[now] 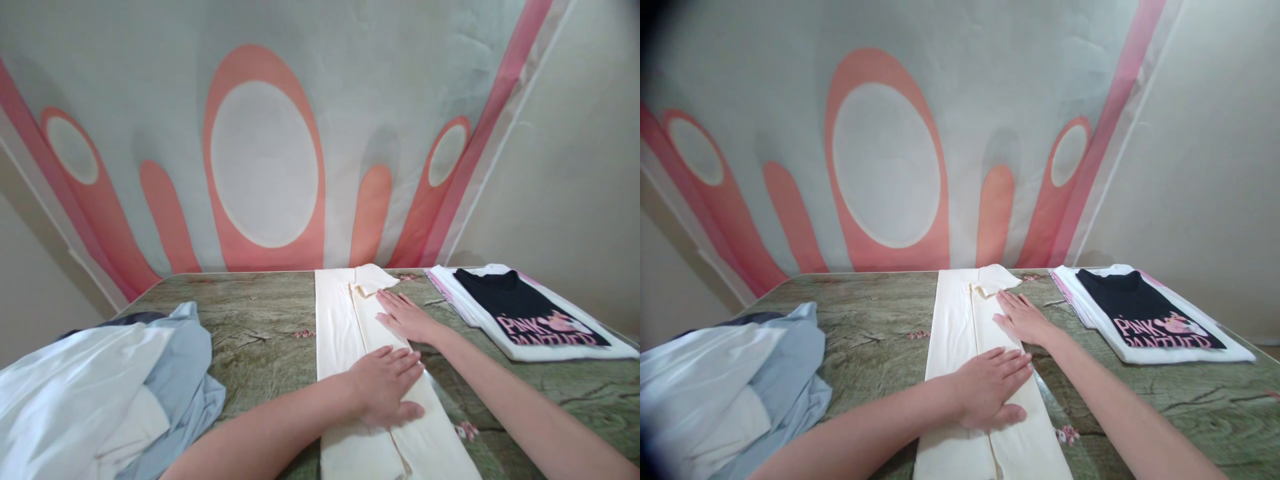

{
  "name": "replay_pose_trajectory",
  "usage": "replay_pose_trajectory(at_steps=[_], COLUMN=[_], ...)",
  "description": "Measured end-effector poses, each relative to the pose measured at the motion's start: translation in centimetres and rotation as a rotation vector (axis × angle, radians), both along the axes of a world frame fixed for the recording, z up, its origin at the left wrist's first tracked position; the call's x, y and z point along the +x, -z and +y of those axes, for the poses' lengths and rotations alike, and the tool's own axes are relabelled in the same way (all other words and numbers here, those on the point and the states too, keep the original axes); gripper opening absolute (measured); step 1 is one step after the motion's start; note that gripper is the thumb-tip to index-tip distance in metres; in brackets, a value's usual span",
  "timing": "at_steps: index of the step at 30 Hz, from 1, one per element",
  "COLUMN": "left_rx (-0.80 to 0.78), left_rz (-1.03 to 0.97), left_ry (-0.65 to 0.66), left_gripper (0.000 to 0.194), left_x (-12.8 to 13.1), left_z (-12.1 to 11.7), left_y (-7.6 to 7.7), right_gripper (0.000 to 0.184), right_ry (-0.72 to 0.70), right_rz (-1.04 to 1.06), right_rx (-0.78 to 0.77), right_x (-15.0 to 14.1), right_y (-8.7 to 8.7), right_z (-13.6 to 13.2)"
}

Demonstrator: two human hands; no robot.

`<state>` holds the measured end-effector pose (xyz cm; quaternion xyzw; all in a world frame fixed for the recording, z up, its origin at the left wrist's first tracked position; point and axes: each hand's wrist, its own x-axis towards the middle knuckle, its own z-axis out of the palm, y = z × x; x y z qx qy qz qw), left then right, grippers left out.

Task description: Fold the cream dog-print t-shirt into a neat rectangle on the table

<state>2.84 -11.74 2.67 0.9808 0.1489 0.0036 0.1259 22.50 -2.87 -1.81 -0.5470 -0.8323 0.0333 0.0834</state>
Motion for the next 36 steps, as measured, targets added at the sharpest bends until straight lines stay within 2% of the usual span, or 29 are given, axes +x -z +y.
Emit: replay_pose_trajectory(at_steps=[5, 9, 15, 22, 26, 31, 36], left_rx=[-0.003, 0.004, 0.052, 0.074, 0.042, 0.007, 0.063], left_rz=[0.006, 0.01, -0.028, -0.042, -0.056, -0.126, -0.181], left_ry=[0.001, 0.052, 0.069, 0.089, 0.119, 0.119, 0.071], left_gripper=[0.069, 0.074, 0.077, 0.075, 0.076, 0.076, 0.073], left_x=[0.2, 0.5, 0.9, 1.0, 1.2, 1.5, 2.1], left_z=[-0.6, -1.5, -1.9, -2.2, -2.7, -3.4, -4.5], left_y=[0.3, 0.4, 0.7, 0.5, 0.2, 0.6, 1.7], right_gripper=[0.061, 0.059, 0.055, 0.052, 0.051, 0.049, 0.041], right_ry=[0.107, 0.015, -0.139, -0.187, -0.177, -0.149, -0.118], right_rz=[0.005, 0.031, 0.094, 0.207, 0.21, 0.143, 0.113], right_rx=[0.11, 0.175, 0.138, 0.095, 0.094, 0.08, 0.067], right_x=[0.6, -0.2, -3.1, -3.6, -3.5, -3.8, -4.3], right_y=[0.9, 0.2, -1.3, 0.4, 0.5, -0.5, -2.7], right_z=[-0.2, -1.1, -2.4, -2.3, -2.4, -3.1, -4.2])
